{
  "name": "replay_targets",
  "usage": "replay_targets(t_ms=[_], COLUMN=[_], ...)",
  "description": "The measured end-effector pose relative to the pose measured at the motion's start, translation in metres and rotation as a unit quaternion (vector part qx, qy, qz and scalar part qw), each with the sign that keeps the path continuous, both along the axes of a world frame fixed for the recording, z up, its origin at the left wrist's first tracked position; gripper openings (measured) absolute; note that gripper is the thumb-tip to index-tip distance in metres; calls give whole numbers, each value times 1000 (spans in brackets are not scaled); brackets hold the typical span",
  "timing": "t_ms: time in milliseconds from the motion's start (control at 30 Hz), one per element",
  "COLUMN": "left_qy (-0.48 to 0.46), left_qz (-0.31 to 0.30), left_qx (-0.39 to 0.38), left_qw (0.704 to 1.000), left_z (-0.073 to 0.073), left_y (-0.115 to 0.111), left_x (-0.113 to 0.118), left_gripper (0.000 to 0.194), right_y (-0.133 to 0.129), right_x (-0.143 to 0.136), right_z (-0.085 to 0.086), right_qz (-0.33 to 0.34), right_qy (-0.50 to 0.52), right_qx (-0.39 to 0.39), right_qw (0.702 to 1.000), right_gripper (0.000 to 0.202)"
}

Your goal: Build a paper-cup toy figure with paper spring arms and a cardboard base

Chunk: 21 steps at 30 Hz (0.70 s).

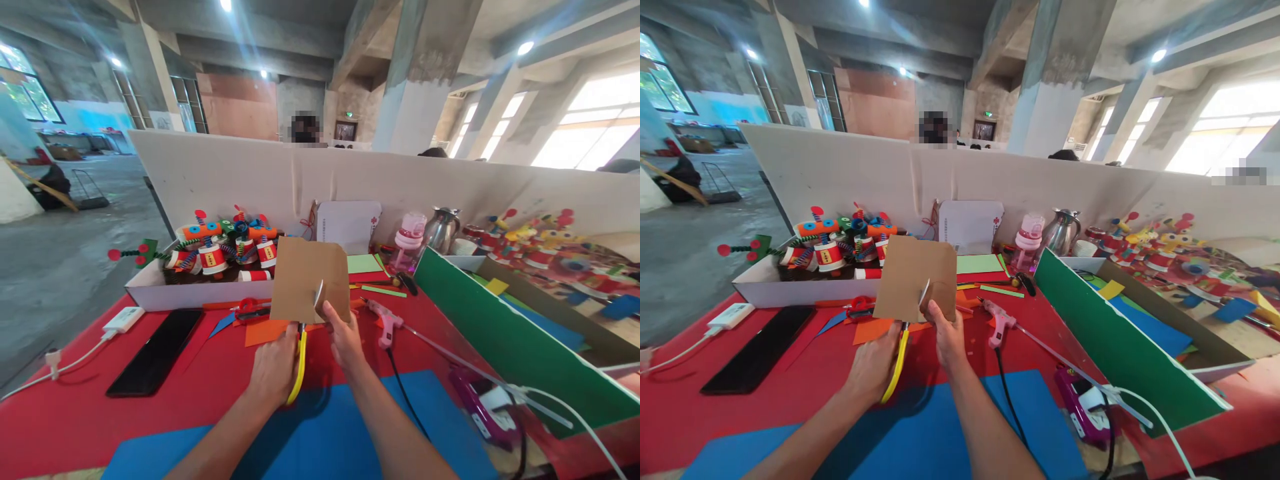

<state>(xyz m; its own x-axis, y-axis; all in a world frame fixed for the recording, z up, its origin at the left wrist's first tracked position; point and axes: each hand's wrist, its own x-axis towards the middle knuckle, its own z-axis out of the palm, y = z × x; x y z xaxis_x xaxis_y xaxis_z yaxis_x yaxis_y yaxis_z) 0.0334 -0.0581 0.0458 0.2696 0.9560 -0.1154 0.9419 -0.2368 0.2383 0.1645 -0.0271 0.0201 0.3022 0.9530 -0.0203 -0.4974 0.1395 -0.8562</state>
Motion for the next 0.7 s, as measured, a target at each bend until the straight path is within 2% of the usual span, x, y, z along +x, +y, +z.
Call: replay_targets(t_ms=[133, 367, 700], left_qy=[10, 35, 71], left_qz=[2, 4, -19], left_qx=[-4, 3, 45], left_qw=[1000, 999, 996], left_z=[3, 16, 14], left_y=[0, -4, -5], left_x=[-1, -1, -4], left_gripper=[37, 34, 37], right_y=[-1, 0, -3], right_x=[0, 2, 2], right_z=[2, 5, 12], right_qz=[13, -3, -5], right_qy=[-16, 6, 49], right_qx=[1, -19, -17], right_qw=[1000, 1000, 999], right_gripper=[32, 34, 40])
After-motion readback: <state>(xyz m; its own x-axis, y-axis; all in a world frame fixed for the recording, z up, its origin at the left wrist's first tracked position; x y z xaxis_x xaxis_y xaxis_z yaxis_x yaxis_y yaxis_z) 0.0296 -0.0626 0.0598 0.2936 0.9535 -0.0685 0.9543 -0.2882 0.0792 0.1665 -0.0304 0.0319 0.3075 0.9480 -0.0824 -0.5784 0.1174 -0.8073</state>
